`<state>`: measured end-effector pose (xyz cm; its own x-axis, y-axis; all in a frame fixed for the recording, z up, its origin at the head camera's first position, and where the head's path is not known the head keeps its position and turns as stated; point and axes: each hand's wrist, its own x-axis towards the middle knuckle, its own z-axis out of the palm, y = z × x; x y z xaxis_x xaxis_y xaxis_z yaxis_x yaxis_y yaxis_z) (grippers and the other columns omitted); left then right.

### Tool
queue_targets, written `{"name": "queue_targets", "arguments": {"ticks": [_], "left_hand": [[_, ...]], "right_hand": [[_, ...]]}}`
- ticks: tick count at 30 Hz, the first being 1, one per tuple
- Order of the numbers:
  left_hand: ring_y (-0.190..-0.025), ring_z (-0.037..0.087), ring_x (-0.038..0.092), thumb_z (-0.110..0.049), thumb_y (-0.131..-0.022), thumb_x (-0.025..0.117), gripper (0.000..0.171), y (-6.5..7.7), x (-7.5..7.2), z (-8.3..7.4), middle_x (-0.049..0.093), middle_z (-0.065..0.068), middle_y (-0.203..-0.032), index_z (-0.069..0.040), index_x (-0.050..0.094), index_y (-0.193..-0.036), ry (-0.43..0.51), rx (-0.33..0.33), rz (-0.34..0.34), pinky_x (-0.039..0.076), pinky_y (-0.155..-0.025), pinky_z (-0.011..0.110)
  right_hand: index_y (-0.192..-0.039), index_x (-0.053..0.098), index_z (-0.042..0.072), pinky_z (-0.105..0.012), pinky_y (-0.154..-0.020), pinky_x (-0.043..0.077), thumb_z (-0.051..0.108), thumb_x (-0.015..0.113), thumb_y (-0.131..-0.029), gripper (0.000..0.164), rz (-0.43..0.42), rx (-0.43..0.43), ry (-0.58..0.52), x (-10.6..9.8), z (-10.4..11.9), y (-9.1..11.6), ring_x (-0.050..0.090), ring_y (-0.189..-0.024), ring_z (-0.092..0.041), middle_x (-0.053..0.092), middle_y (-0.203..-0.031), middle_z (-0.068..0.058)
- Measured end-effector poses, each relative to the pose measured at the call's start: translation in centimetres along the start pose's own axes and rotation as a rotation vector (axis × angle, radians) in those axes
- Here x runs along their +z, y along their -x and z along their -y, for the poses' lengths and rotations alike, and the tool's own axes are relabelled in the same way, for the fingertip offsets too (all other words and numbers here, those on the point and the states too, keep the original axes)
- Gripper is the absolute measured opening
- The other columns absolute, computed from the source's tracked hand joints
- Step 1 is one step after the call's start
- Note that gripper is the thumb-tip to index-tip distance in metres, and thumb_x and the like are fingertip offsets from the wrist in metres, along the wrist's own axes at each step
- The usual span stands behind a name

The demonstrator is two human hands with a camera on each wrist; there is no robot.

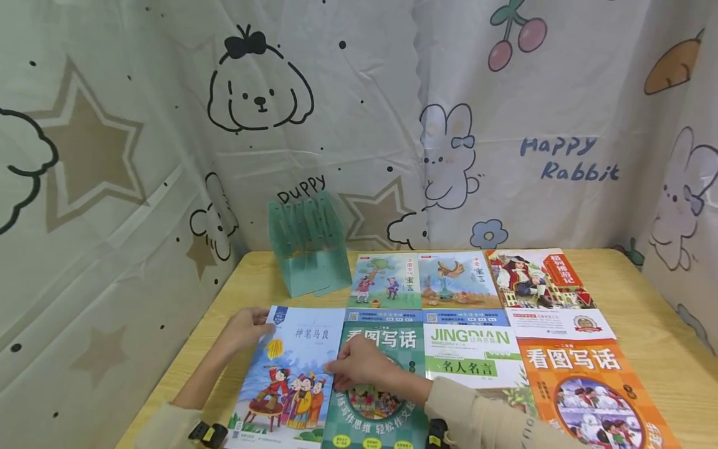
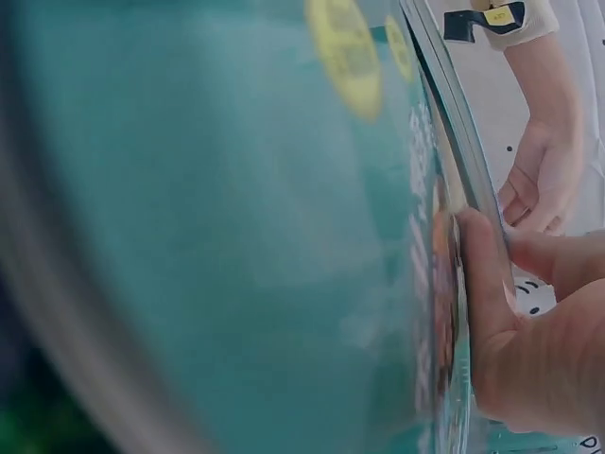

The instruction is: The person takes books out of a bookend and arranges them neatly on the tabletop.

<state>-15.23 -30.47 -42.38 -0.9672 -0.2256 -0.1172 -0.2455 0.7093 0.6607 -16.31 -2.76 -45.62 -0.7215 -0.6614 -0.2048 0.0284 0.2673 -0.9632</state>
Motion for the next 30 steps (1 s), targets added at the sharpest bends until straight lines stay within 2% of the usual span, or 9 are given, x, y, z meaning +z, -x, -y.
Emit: {"name": "queue_targets", "arguments": {"ticks": [6, 12, 17, 21, 24, 30], "left_hand": [[-0.107, 0.041, 0.062, -0.01, -0.09, 0.068, 0.049, 0.0, 0.4, 1.1, 0.065, 0.028, -0.115, 0.016, 0.055, -0.129, -0.028, -0.013, 0.023, 0.053, -0.089, 0.049], [-0.102, 0.039, 0.065, -0.011, -0.088, 0.069, 0.052, 0.1, 0.4, 1.8, 0.067, 0.026, -0.112, 0.018, 0.053, -0.128, -0.023, -0.016, 0.028, 0.054, -0.087, 0.047], [-0.107, 0.042, 0.062, -0.012, -0.089, 0.069, 0.052, 0.2, 0.4, 2.3, 0.065, 0.028, -0.115, 0.017, 0.054, -0.128, -0.043, -0.017, 0.022, 0.053, -0.09, 0.049], [-0.111, 0.045, 0.06, -0.011, -0.089, 0.068, 0.05, 0.2, 0.3, 2.5, 0.064, 0.03, -0.117, 0.018, 0.055, -0.127, -0.053, -0.002, 0.017, 0.052, -0.091, 0.05], [-0.111, 0.045, 0.06, -0.01, -0.089, 0.068, 0.048, 0.0, 0.3, 2.7, 0.063, 0.032, -0.117, 0.018, 0.056, -0.126, -0.062, 0.005, 0.008, 0.053, -0.089, 0.049], [-0.108, 0.044, 0.062, -0.01, -0.088, 0.068, 0.046, -0.1, 0.4, 3.2, 0.065, 0.031, -0.115, 0.019, 0.058, -0.123, -0.103, 0.005, -0.016, 0.054, -0.087, 0.049]], "right_hand": [[-0.067, 0.072, 0.004, -0.033, -0.053, 0.058, 0.021, 0.076, -0.09, 0.029, 0.042, 0.009, 0.163, 0.3, 0.2, -0.3, 0.067, -0.053, -0.019, 0.068, -0.06, -0.009], [-0.063, 0.072, 0.004, -0.031, -0.048, 0.056, 0.022, 0.078, -0.088, 0.032, 0.064, 0.022, 0.209, 0.6, 0.4, -0.9, 0.063, -0.046, -0.013, 0.066, -0.056, -0.008], [-0.06, 0.071, 0.004, -0.028, -0.048, 0.055, 0.021, 0.078, -0.089, 0.034, 0.075, 0.049, 0.243, 0.9, 0.5, -1.4, 0.06, -0.043, -0.009, 0.065, -0.053, -0.008], [-0.064, 0.071, 0.002, -0.03, -0.049, 0.056, 0.014, 0.071, -0.094, 0.032, 0.083, 0.069, 0.198, 1.1, 0.7, -1.5, 0.064, -0.047, -0.014, 0.067, -0.058, -0.01], [-0.072, 0.072, -0.001, -0.032, -0.052, 0.058, 0.008, 0.064, -0.097, 0.028, 0.129, 0.078, 0.134, 0.7, 1.0, -1.6, 0.068, -0.053, -0.019, 0.069, -0.065, -0.014], [-0.091, 0.074, -0.005, -0.036, -0.063, 0.06, 0.008, 0.061, -0.099, 0.02, 0.238, 0.048, 0.063, -1.4, 1.6, -1.3, 0.071, -0.068, -0.025, 0.07, -0.077, -0.016]]}}
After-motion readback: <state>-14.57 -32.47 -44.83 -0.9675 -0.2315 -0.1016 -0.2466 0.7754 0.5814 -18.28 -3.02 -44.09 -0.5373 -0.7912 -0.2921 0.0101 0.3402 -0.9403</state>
